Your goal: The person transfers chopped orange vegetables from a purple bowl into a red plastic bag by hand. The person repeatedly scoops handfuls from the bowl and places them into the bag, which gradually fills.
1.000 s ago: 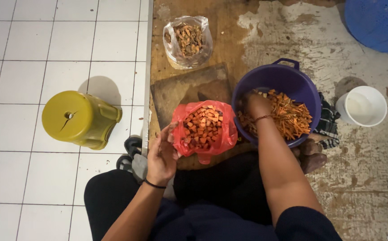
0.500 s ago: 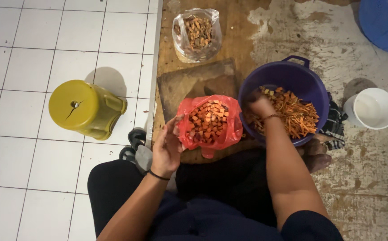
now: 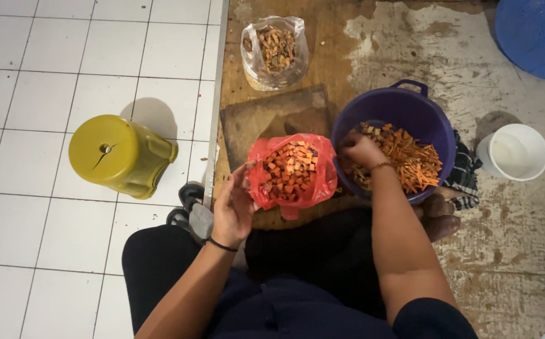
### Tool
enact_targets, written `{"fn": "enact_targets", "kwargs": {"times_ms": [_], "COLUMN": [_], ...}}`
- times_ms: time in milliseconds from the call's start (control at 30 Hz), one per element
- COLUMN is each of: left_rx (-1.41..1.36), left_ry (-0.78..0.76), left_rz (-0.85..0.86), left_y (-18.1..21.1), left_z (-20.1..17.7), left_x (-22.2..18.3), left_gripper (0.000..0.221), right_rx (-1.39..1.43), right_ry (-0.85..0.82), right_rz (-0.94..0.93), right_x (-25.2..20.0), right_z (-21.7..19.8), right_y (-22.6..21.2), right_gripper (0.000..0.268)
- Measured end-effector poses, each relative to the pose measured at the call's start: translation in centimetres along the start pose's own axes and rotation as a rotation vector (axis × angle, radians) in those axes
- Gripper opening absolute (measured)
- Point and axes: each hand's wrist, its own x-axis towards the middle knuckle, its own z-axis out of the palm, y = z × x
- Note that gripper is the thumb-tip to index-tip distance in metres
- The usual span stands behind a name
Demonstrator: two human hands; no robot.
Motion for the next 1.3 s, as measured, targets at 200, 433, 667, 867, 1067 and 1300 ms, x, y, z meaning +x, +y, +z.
{"fn": "enact_targets", "kwargs": {"times_ms": [200, 433, 667, 867, 1067, 1300], "left_rx": [0.031, -0.015, -0.026, -0.004, 0.013, -0.004], "left_ry": [0.02, -0.054, -0.041, -0.142, -0.149, -0.129], "left_rz": [-0.004, 0.035, 0.011, 0.014, 0.027, 0.023], "left_y": [0.0, -1.1, -0.7, 0.4, 0.2, 0.3], "left_z": [-0.1, -1.9, -0.4, 0.8, 0.9, 0.0], "left_x": [0.0, 0.3, 0.8, 1.4, 1.8, 2.0], "left_gripper": [0.063, 0.062, 0.059, 0.065, 0.066, 0.068], "right_rx": [0.347, 0.791, 0.058, -0.053, -0.508, -0.738], "right_ry": [-0.109, -0.11, -0.162, 0.049, 0.412, 0.335], "right_rz": [0.112, -0.095, -0.639, -0.71, -0.139, 0.025], "right_x": [-1.6, -8.2, -15.8, -13.5, -6.1, -0.6], "right_z": [-0.8, -5.3, 2.3, 1.0, -7.5, -2.2], "right_y": [-1.5, -11.9, -24.4, -22.9, -12.0, -2.4], "right_gripper": [0.021, 0.015, 0.018, 0.02, 0.025, 0.031]}}
